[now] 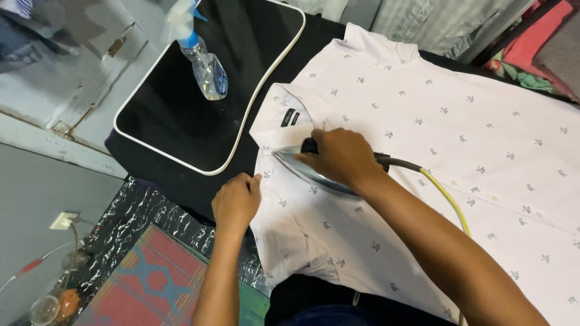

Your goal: The person irons a white patterned shirt on a black ironing board. They smooth the shirt, spray it with water from a spray bottle, and use an electric iron to press the front, collar, and sleeves. The person adjusts the shirt's position multiple times to iron different sections.

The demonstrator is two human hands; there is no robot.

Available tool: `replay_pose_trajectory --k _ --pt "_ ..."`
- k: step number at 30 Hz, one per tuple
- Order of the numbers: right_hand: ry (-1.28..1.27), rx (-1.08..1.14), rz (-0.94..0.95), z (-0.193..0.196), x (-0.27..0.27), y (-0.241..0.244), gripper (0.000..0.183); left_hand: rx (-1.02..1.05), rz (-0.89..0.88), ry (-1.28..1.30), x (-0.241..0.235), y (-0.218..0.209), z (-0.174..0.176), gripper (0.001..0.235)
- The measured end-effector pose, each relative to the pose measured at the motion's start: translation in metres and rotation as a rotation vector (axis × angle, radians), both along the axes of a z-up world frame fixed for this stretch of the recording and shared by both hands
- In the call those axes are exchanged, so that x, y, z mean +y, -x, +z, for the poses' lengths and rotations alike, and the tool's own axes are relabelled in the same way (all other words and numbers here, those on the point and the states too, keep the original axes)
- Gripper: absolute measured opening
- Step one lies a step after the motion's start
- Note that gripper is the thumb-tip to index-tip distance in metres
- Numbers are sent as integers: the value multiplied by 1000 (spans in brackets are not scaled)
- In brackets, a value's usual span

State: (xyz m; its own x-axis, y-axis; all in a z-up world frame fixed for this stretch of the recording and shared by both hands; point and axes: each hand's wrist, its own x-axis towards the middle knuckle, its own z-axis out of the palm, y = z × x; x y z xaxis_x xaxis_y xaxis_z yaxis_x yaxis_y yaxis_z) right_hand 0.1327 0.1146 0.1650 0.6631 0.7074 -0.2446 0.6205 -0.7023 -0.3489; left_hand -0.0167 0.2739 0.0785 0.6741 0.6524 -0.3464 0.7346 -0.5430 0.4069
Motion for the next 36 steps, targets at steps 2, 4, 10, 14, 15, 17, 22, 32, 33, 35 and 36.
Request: replay_pose_trajectory --k 2,4,10,14,15,17,22,32,33,35,36 --pt "92 35 47 -7 -3 4 48 -11 11 16 -6 3 3 41" --pt "181 62 88 -12 -4 4 51 -30 16 27 -8 3 3 43" --pt "130 -29 58 -23 1 -4 48 44 28 23 -8 6 4 40" --pt "143 28 164 -26 7 -1 58 73 51 28 -8 5 1 45" --pt "115 17 181 -30 10 -1 58 92 54 22 -8 5 -1 46" --pt "80 1 144 -28 17 -2 51 86 49 12 -5 3 -6 47" --pt "37 5 95 -31 26 0 43 97 65 20 -5 6 -15 48" --pt "41 15 114 -23 32 5 42 -60 58 -225 -16 16 -44 47" --pt "72 16 171 -19 32 6 44 -76 66 -226 -15 17 -44 48" --pt "61 23 159 -19 32 6 43 -14 59 -198 -13 14 -37 50" --pt "48 30 145 -19 32 5 42 47 51 -172 -12 13 -34 53"
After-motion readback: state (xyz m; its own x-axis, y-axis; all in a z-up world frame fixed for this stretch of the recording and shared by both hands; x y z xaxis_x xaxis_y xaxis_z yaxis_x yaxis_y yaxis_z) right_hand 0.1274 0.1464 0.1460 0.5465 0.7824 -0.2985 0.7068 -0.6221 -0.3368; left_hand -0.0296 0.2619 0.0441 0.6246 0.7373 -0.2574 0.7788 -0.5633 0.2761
